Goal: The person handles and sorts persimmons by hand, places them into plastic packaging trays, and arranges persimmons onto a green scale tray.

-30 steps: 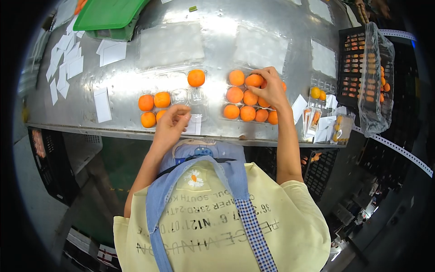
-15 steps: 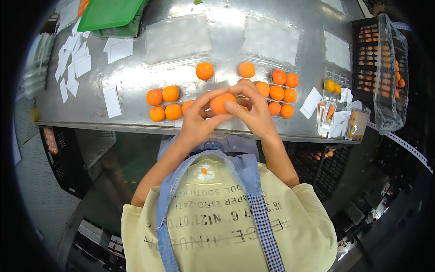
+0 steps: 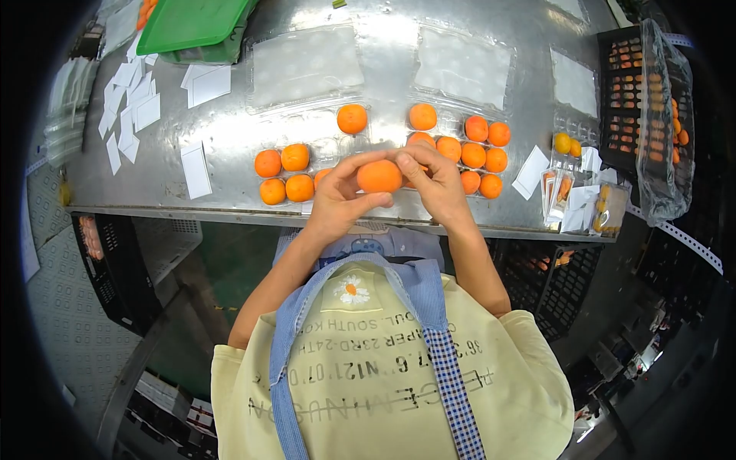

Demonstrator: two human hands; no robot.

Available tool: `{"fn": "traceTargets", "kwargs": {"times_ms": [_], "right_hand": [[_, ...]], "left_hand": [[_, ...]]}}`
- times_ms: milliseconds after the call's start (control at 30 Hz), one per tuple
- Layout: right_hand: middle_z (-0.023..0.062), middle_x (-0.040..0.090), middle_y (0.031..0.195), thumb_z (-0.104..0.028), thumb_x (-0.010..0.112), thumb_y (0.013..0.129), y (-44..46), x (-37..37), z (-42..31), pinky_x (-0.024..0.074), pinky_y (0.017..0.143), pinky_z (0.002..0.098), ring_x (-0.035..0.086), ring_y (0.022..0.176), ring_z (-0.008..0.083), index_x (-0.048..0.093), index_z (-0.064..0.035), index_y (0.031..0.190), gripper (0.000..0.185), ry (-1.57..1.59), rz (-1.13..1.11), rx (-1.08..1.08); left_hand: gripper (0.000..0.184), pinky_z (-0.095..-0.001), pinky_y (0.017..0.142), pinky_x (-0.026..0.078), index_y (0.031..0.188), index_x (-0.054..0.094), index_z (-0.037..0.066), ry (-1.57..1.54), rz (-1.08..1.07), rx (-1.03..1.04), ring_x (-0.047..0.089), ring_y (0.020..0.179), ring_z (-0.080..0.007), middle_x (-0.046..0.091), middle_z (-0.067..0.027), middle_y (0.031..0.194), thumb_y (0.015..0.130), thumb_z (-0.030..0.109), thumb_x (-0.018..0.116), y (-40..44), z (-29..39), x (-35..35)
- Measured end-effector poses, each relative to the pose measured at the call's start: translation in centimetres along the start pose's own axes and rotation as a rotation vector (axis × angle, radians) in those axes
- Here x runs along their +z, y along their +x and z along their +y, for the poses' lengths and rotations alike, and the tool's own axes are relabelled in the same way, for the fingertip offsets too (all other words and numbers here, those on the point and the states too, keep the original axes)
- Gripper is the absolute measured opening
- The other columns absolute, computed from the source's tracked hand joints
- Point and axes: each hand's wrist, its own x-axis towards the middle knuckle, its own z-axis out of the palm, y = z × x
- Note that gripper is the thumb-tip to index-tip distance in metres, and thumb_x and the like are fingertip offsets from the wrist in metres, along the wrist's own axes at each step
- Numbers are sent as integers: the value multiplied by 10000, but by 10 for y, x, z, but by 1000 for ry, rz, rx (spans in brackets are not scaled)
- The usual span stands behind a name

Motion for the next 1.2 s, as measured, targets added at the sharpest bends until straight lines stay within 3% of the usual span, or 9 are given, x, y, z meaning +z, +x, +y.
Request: {"fn": "traceTargets", "kwargs": {"times_ms": [267,400,500,533,633,733,1033,1133,1200], "right_hand": [[32,604,769,-203,552,935,-1,-1,13,469,605,232,559,681,88,665,5,959,238,45,138,46],[15,580,665,-186,542,935,-4,-11,28,445,554,236,548,642,75,651,-7,1012,223,-87,136,135],[56,613,737,-176,523,938,-7,-8,18,466,610,250,585,707,110,580,-18,1159,277,-96,-33,251],[78,634,784,-173,516,939,-8,-5,13,479,643,257,606,743,129,550,-23,1213,314,-86,-99,285],[149,645,1004,-149,501,934,-10,11,25,482,800,293,624,933,206,446,-38,1321,406,-128,-25,-66],[180,589,1181,-153,552,902,-7,14,16,437,924,331,576,1090,257,440,-34,1324,453,-26,20,-53],[128,590,1145,-252,683,785,-7,23,-3,422,908,337,557,1046,240,505,-20,1253,552,-511,-63,-311],[155,626,1025,-329,609,855,-7,24,5,437,852,355,585,980,272,564,5,1132,436,-514,7,-375],[146,633,1003,-317,531,907,-8,22,9,436,856,336,589,961,253,584,16,1102,390,-215,-25,-128]], "left_hand": [[523,-317,728,581,1330,423,28,-89,61,-157,587,1048,-212,535,-122,1224,847,17,623,0,3,3],[456,-323,636,583,1323,411,11,-222,112,-139,640,874,-227,574,-138,1119,954,269,478,1,2,-3],[614,-318,577,569,1288,431,-4,-280,169,-225,639,738,-232,596,-137,1004,980,502,271,2,11,-7],[621,-317,579,569,1282,435,-3,-333,145,-247,641,733,-235,596,-140,999,979,510,261,1,11,-9],[640,-317,582,568,1263,449,0,-444,96,-310,646,720,-245,597,-147,985,976,530,234,0,8,-16],[652,-321,579,565,1240,463,0,-438,85,-364,651,725,-247,598,-156,976,972,544,224,-2,3,-17],[638,-313,581,551,1135,514,11,-163,189,-456,645,749,-201,609,-126,875,965,562,240,-2,11,7],[630,-304,592,554,1125,516,10,-216,135,-553,650,712,-207,620,-127,827,964,559,253,-4,13,5],[624,-298,599,555,1135,508,13,-354,23,-645,652,680,-211,626,-129,793,965,556,253,-5,9,-3]]}}
